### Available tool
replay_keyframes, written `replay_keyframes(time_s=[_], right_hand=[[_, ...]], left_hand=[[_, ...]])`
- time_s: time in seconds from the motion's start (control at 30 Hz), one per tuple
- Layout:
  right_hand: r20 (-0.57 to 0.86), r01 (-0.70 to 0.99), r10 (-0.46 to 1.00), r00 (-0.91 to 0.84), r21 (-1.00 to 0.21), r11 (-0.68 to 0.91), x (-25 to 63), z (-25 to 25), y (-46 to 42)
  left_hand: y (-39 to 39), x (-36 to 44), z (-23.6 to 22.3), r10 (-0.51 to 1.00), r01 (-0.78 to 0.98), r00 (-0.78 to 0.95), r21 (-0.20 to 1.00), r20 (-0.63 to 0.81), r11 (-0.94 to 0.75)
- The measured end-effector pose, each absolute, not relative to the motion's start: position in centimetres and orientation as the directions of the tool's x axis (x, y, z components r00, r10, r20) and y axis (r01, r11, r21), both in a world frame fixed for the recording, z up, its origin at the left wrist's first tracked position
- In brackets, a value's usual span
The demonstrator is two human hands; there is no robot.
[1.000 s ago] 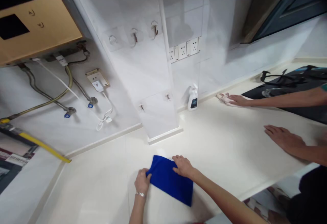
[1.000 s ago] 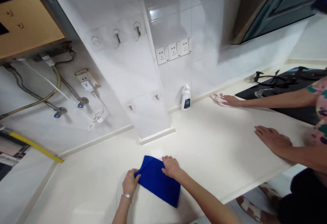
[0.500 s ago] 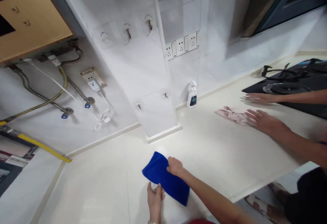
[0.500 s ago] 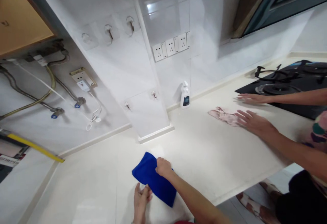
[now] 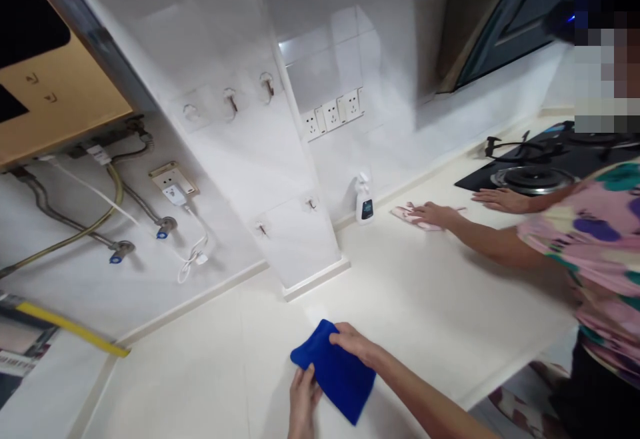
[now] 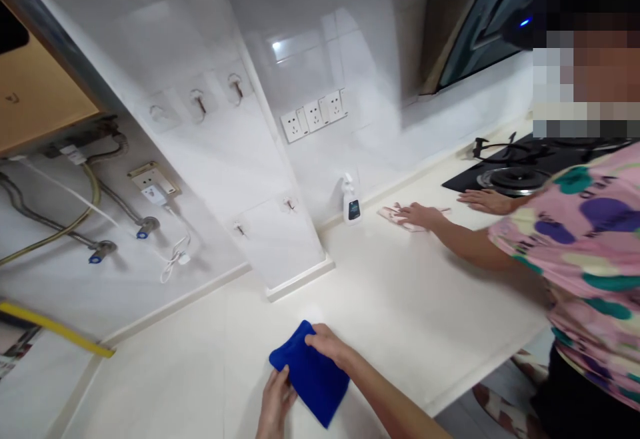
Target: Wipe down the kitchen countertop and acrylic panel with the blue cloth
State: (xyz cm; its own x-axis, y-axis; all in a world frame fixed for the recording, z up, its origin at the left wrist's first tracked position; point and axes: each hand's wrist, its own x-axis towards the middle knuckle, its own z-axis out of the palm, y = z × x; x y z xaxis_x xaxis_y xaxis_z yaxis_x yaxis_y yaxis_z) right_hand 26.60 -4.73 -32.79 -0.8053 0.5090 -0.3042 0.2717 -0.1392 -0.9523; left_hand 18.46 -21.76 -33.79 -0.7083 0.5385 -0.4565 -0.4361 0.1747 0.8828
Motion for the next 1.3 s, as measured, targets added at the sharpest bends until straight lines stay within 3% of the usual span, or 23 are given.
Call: replay_keyframes(time_s=[0.13, 0.27, 0.57, 0.63, 0.73, 0.87, 1.0, 1.13, 1.2, 1.3], right_hand=[[-0.150, 0.037, 0.627, -0.765, -0.981, -0.189, 25.6, -29.9, -1.5], [-0.011, -0.095, 0.705, -0.709, -0.989, -0.111, 25.1, -28.5, 0.2], [0.075, 0.178, 0.846, -0.527, -0.964, 0.196, 33.7, -39.4, -4.3], [0.201, 0.297, 0.866, -0.458, -0.884, 0.362, 34.6, -40.8, -4.9], [0.415, 0.421, 0.767, -0.490, -0.658, 0.625, 32.9, -40.5, -4.9], [0.393, 0.316, 0.523, -0.756, -0.479, 0.819, 28.2, -38.5, -6.0], [0.237, 0.246, 0.360, -0.902, -0.402, 0.882, 26.4, -38.8, -7.8], [0.246, 0.225, 0.316, -0.916, -0.335, 0.915, 29.5, -40.7, -7.4], [0.278, 0.259, 0.334, -0.901, -0.276, 0.926, 31.8, -41.5, -6.0], [0.296, 0.442, 0.483, -0.824, -0.195, 0.875, 34.0, -42.0, -2.9]], left_hand=[[-18.4, 15.8, -27.7, 0.616, -0.080, -0.778, 0.991, -0.128, 0.104], [-16.0, 13.5, -24.8, 0.612, 0.128, -0.790, 0.985, 0.031, 0.116], [-20.3, 18.4, -35.5, 0.615, 0.332, -0.789, 0.827, -0.020, 0.453], [-21.6, 19.5, -37.2, 0.640, 0.419, -0.768, 0.775, 0.026, 0.472], [-22.8, 19.4, -38.3, 0.687, 0.502, -0.725, 0.719, 0.046, 0.481], [-24.0, 16.6, -39.1, 0.678, 0.519, -0.733, 0.695, 0.061, 0.498], [-24.6, 11.8, -40.5, 0.654, 0.612, -0.736, 0.585, 0.174, 0.532], [-24.1, 6.4, -41.1, 0.643, 0.693, -0.711, 0.437, 0.285, 0.573], [-23.7, 4.3, -40.9, 0.613, 0.676, -0.735, 0.382, 0.290, 0.630], [-23.2, 2.8, -40.4, 0.482, 0.532, -0.847, 0.327, 0.224, 0.781]])
